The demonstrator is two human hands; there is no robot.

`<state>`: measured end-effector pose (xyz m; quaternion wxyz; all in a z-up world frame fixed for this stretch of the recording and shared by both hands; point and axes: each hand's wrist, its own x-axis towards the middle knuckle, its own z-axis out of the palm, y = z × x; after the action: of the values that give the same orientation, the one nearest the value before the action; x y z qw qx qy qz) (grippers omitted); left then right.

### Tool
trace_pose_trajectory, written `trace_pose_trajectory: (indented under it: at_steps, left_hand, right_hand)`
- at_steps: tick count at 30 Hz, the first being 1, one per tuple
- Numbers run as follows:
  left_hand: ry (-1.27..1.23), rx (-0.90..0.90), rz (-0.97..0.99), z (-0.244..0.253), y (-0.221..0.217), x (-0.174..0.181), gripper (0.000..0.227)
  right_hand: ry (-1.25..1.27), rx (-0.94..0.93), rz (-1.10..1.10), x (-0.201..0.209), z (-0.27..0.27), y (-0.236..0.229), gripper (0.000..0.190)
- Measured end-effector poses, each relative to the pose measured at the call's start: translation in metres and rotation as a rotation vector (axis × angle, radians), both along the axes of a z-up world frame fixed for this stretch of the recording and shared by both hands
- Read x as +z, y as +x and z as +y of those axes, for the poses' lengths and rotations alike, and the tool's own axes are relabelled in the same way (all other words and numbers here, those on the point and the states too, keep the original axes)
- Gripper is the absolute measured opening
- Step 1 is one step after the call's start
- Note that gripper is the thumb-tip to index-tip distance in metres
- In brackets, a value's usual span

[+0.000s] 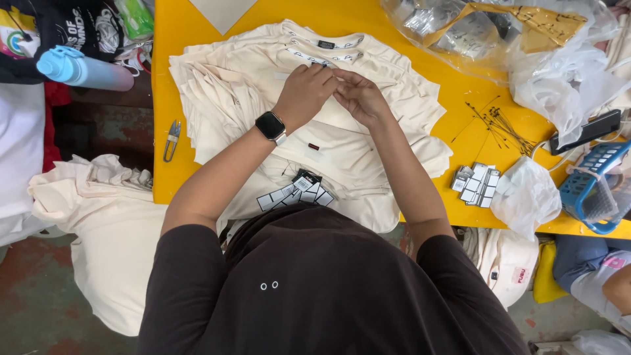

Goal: Manually attaching brand or price tags to t-shirt neck labels using plastic loop fasteners.

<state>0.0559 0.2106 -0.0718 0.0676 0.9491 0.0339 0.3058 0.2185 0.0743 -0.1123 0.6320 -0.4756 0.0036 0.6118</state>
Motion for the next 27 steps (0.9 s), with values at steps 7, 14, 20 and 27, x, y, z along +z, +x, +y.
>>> trace_pose_trajectory:
  at_steps: [7, 14, 20, 27]
  left_hand:
    - [0.111, -0.151, -0.045, -0.010, -0.003, -0.026, 0.013]
    - [0.308, -0.291, -0.102, -0.009, -0.006, -0.027, 0.020]
    - [0.321, -0.266, -0.103, -0.009, -0.004, -0.032, 0.020]
    - [0.134, -0.175, -0.077, 0.002, -0.001, -0.060, 0.017]
  right_hand:
    - [-0.023, 0.101, -0.172, -0.049, -0.008, 0.006, 0.023]
    - [-0.121, 0.304, -0.078, -0.113, -0.008, 0.014, 0.029]
    - [-0.132, 0.286, -0.112, -0.112, -0.001, 0.009, 0.026]
    - [-0.141, 0.220, -0.113, -0.060, 0.008, -0.009, 0.021]
